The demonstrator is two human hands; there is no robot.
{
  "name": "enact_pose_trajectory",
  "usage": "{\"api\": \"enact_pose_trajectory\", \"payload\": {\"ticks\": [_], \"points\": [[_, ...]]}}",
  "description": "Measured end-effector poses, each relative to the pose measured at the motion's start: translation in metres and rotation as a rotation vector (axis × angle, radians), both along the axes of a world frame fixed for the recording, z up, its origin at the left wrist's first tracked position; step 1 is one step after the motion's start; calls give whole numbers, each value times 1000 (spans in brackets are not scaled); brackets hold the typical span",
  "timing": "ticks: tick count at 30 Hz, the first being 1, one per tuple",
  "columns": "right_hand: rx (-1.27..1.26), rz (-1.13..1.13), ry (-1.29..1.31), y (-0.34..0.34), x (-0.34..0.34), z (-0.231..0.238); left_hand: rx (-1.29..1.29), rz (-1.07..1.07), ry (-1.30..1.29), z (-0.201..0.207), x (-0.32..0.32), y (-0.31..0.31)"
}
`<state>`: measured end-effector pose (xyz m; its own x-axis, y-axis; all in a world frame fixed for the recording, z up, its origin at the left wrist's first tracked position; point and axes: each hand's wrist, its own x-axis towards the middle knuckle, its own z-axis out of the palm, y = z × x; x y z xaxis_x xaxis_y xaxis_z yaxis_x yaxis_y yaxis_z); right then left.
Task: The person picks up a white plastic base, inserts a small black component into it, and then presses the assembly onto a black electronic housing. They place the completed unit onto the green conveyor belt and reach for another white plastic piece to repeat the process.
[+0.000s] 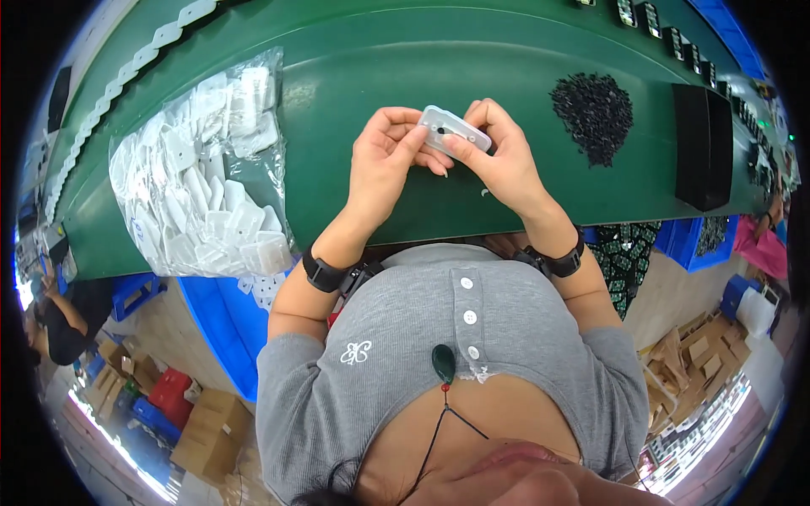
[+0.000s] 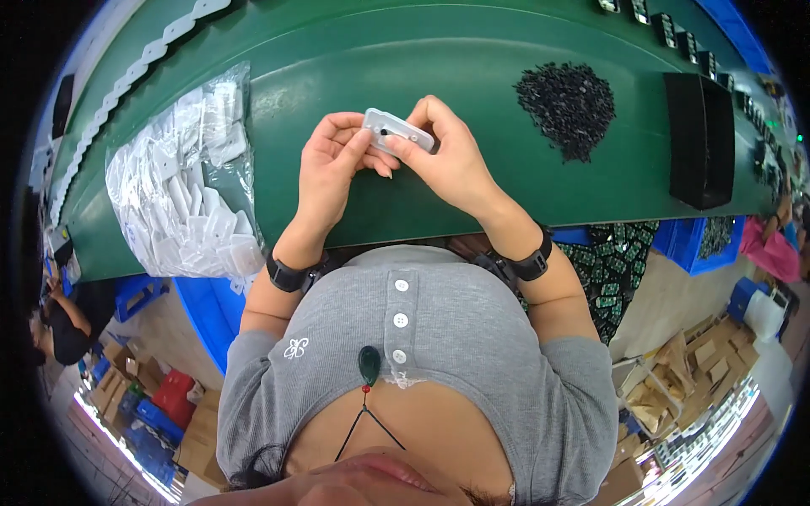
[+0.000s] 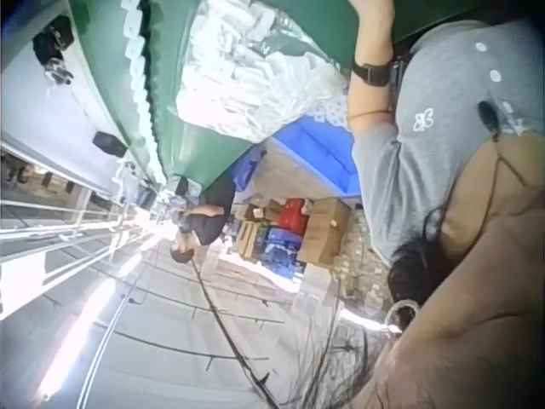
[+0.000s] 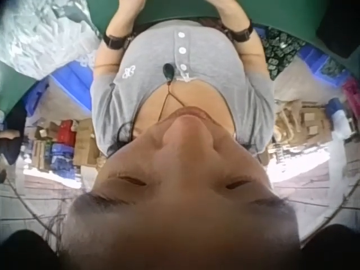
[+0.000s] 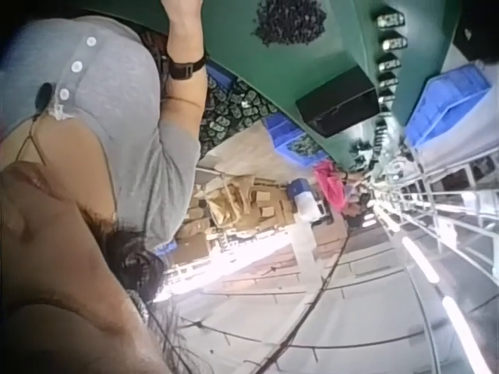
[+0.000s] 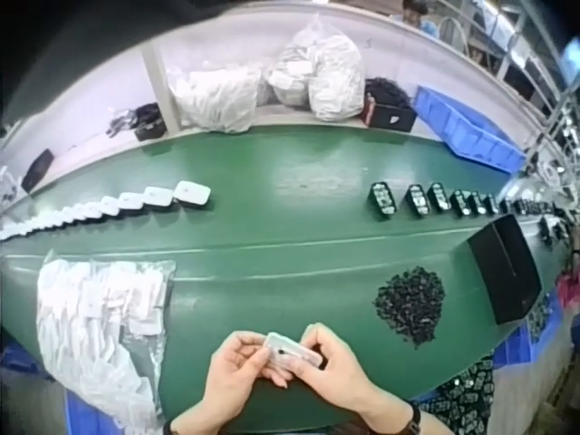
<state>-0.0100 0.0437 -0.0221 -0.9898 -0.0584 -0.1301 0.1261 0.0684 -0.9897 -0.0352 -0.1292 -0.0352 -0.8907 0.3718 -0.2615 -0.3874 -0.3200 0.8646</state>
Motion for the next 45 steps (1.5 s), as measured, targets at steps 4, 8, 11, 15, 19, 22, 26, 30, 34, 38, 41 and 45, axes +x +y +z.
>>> {"api": "enact_pose_trajectory", "payload": {"ticks": [4,8,11,15,19,22,26,30,34,38,41,45], "points": [[-114,22,-43,6,-7,-13,-79,-12,20,4,-6,5],[-167,-19,-21,5,-12,-13,-60,-41,13,0,-13,11],[-110,-64,-153,10,-14,-12,-34,32,56,-1,-18,11],[134,12,1,22,-26,7,-258,22,144,2,-29,0],[1092,-336,632,84,-113,28,-853,91,512,1,-53,-13],[1345,-562,809,138,-182,25,-1008,79,687,-1,-69,-12],[1559,-257,-97,160,-214,42,-1124,-20,869,-3,-78,-6],[614,-305,195,115,-172,42,-1208,29,873,-3,-52,-14],[164,-183,267,69,-62,13,-1351,11,1084,-1,-29,-3],[522,-224,369,55,8,-3,-1186,-2,1135,-8,-28,-3],[801,-211,352,59,31,2,-1094,-82,1165,-7,-30,-8],[793,-137,398,62,28,3,-1063,-158,1219,-1,-26,-12]]}}
